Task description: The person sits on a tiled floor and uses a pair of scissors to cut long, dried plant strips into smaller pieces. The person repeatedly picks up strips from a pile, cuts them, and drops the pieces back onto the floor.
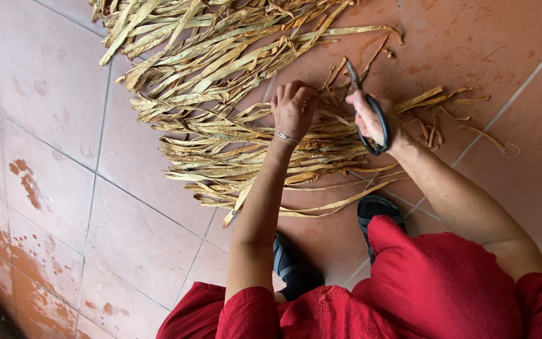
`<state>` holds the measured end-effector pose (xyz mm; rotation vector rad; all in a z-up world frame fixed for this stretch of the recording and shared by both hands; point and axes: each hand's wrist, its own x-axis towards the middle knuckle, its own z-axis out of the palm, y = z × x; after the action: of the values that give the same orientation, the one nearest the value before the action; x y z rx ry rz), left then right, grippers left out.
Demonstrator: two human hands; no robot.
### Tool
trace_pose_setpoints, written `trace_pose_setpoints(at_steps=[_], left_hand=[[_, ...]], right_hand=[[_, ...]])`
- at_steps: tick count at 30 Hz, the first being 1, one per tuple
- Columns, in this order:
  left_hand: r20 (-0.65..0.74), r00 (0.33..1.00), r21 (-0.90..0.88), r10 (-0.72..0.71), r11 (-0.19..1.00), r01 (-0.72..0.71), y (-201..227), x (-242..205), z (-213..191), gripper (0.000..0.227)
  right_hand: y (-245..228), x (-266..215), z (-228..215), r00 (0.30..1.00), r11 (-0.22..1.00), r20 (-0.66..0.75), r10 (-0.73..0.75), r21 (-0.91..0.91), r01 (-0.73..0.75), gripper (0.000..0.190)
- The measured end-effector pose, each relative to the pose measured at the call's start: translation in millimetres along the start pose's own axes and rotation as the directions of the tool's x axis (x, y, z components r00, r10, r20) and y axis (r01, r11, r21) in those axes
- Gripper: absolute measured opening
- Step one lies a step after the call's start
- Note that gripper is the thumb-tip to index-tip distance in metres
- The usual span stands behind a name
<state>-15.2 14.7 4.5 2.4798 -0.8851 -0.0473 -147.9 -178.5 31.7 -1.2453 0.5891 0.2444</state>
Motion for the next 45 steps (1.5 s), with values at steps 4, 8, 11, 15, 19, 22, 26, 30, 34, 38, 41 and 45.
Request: trace_pose_setpoints(at_steps=[4,8,11,15,19,22,26,30,34,38,41,45], left_hand=[[0.144,0.987,0.064,0.066,0.995,-0.076,-0.4,-16.0,1.1,0.020],[0.348,0.925,-0.131,0.154,0.985,-0.115,-1.8,-37.3,-10.0,0.024],[0.493,0.845,-0.058,-0.210,0.960,0.273,-19.9,-14.7,0.5,0.018],[-0.124,0.992,0.214,-0.009,0.976,0.035,-45.1,33.9,15.6,0.018],[-0.061,0.993,0.372,-0.101,0.921,0.116,-45.4,58.1,8.2,0.027],[0.041,0.982,0.355,-0.182,0.922,0.156,-41.4,65.6,5.9,0.011],[-0.078,0.993,0.152,-0.090,0.983,0.101,-31.7,48.0,-3.4,0.011],[-0.152,0.988,-0.060,-0.037,0.998,0.028,-20.6,25.5,-11.2,0.009],[-0.051,0.995,-0.199,-0.088,0.977,0.076,-18.8,11.0,-17.0,0.007],[0.010,0.999,-0.331,-0.049,0.942,0.050,-26.2,-3.6,-20.5,0.012],[0.046,0.995,-0.380,-0.087,0.920,0.099,-33.2,-15.5,-17.7,0.014],[0.043,0.996,-0.303,-0.076,0.949,0.086,-39.6,-22.8,-16.3,0.013]], right_hand=[[-9.9,-4.9,-8.5,0.999,0.998,-0.035,-0.022,0.062,0.025,0.054],[-14.2,-8.7,-10.4,0.998,0.995,-0.033,-0.053,0.084,0.056,0.056],[-13.8,-7.8,-13.7,0.996,0.996,-0.060,-0.064,0.052,0.067,0.061],[-16.0,-4.5,-13.4,0.998,0.998,-0.061,-0.011,0.066,0.015,0.070],[-20.0,-9.8,-12.8,0.999,0.999,-0.042,-0.013,0.033,0.014,0.074],[-20.8,-10.0,-14.7,1.000,1.000,-0.019,-0.004,0.005,0.004,0.074],[-11.7,-5.5,-15.2,0.998,0.996,0.047,0.035,-0.087,-0.031,0.074],[-0.6,1.5,-3.9,0.987,0.988,0.158,0.017,-0.153,0.007,0.075],[-2.8,5.0,11.0,0.988,0.956,0.141,0.068,-0.292,-0.025,0.071],[-6.3,4.7,10.8,0.977,0.956,0.175,0.121,-0.286,-0.067,0.073],[-6.4,4.9,6.3,0.966,0.993,0.241,0.097,-0.088,-0.078,0.079],[-11.8,4.0,1.5,0.964,0.983,0.194,0.181,-0.008,-0.183,0.084]])
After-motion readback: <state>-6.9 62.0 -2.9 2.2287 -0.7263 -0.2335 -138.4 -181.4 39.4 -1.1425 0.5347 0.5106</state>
